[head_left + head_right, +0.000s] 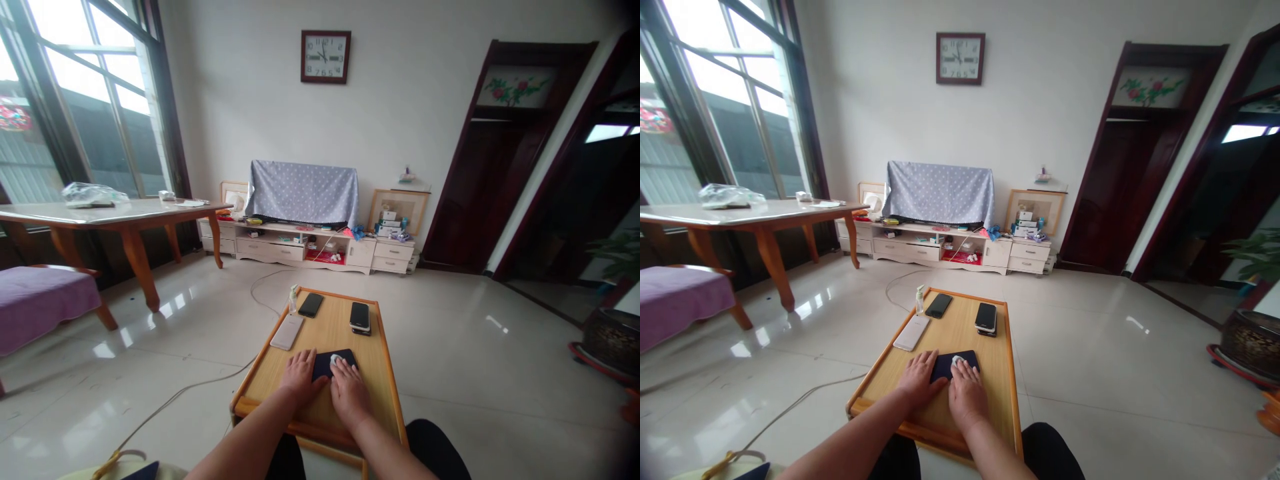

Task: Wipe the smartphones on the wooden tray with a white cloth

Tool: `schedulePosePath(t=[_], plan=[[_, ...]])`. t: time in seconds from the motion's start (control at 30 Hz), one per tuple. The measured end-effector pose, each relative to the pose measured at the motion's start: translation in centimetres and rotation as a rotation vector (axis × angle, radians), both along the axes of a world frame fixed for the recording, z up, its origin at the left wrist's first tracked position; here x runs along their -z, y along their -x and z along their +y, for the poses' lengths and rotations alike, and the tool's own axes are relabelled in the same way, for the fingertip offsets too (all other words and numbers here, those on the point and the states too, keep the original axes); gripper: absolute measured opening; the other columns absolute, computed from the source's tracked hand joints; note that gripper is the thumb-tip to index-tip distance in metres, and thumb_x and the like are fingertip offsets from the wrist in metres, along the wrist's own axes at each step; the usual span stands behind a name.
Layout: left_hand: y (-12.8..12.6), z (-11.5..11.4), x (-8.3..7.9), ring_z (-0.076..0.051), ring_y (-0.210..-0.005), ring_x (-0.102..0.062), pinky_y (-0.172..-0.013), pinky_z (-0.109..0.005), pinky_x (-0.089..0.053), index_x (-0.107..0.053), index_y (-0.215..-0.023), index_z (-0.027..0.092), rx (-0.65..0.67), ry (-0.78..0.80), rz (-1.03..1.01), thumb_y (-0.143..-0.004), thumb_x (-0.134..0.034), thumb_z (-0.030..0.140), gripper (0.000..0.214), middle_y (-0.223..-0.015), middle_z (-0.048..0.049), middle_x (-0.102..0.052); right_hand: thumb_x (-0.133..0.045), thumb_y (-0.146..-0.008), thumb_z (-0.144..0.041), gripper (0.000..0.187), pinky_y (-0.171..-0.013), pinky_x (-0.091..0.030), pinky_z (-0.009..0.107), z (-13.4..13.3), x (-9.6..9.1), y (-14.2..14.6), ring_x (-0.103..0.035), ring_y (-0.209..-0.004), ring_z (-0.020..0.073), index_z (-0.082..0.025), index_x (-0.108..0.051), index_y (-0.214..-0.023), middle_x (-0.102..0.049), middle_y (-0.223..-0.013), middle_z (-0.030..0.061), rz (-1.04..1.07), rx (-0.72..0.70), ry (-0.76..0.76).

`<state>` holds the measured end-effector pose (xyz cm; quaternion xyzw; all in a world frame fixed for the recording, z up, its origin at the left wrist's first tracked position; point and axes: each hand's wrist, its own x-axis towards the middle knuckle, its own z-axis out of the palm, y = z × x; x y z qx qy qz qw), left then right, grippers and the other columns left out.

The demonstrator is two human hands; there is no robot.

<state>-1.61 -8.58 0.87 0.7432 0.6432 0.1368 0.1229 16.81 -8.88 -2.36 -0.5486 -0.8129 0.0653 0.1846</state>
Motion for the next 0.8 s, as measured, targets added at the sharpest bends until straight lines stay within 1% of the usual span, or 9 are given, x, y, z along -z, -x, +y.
schedulePosePath(t=[0.13,0.23,0.33,0.47,0.6,0.7,0.8], plan=[[0.5,-1.4,0.3,-0.029,-0.144,-0.035,-0.119,-0.041,-0.024,-0.044,-0.148,0.022,0.002,-0.010,-0.013,-0.084,-0.049,0.057,0.073,-0.155,-0.0085,-0.043,-0.035,-0.095,-0.016,0.050,-0.120,-0.027,0.044,-0.3,0.2,0.1,-0.043,-0.142,0.0224,-0.020,-0.061,-0.138,-0.052,-0.149,0.0079,0.011,-0.009,-0.014],[1.0,-2.4,0.3,-0.028,-0.143,-0.035,-0.119,-0.040,-0.023,-0.043,-0.148,0.023,0.003,-0.022,-0.013,-0.084,-0.049,0.055,0.072,-0.155,-0.0073,-0.045,-0.034,-0.094,-0.013,0.051,-0.119,-0.028,0.043,-0.6,0.2,0.2,-0.046,-0.140,0.0213,-0.021,-0.063,-0.135,-0.054,-0.148,0.0071,0.031,-0.015,-0.021],[1.3,-3.3,0.5,-0.028,-0.144,-0.034,-0.120,-0.040,-0.022,-0.041,-0.149,0.021,-0.015,-0.028,-0.011,-0.085,-0.048,0.052,0.072,-0.157,-0.0080,-0.042,-0.035,-0.093,-0.012,0.051,-0.119,-0.029,0.042,-1.0,0.1,0.3,-0.047,-0.139,0.0213,-0.021,-0.064,-0.134,-0.054,-0.148,0.0070,0.053,-0.023,-0.025],[1.5,-4.0,0.8,-0.028,-0.145,-0.035,-0.119,-0.041,-0.022,-0.043,-0.148,0.018,-0.033,-0.024,-0.017,-0.084,-0.048,0.047,0.070,-0.157,-0.0102,-0.042,-0.036,-0.092,-0.012,0.051,-0.118,-0.031,0.042,-1.5,0.0,0.4,-0.048,-0.138,0.0210,-0.022,-0.064,-0.134,-0.054,-0.148,0.0065,0.073,-0.027,-0.022],[2.0,-4.5,1.2,-0.025,-0.145,-0.034,-0.120,-0.039,-0.022,-0.044,-0.147,0.020,-0.018,-0.028,-0.040,-0.084,-0.048,0.043,0.068,-0.156,-0.0076,-0.044,-0.037,-0.091,-0.011,0.051,-0.117,-0.032,0.040,-2.2,0.0,0.6,-0.050,-0.136,0.0214,-0.021,-0.066,-0.132,-0.056,-0.146,0.0061,0.084,-0.021,-0.014],[2.3,-4.9,1.4,-0.023,-0.146,-0.032,-0.121,-0.037,-0.019,-0.042,-0.149,0.020,-0.005,-0.035,-0.052,-0.084,-0.048,0.041,0.068,-0.158,-0.0061,-0.042,-0.038,-0.091,-0.012,0.049,-0.116,-0.034,0.038,-3.0,-0.2,0.8,-0.053,-0.133,0.0218,-0.023,-0.069,-0.127,-0.060,-0.143,0.0051,0.103,-0.020,-0.013],[2.7,-5.2,1.4,-0.024,-0.146,-0.032,-0.121,-0.037,-0.019,-0.043,-0.148,0.020,-0.001,-0.041,-0.058,-0.080,-0.049,0.037,0.070,-0.158,-0.0056,-0.043,-0.040,-0.092,-0.015,0.043,-0.111,-0.039,0.035,-3.9,-0.5,0.8,-0.059,-0.127,0.0217,-0.025,-0.074,-0.117,-0.066,-0.135,0.0041,0.132,-0.025,-0.015]])
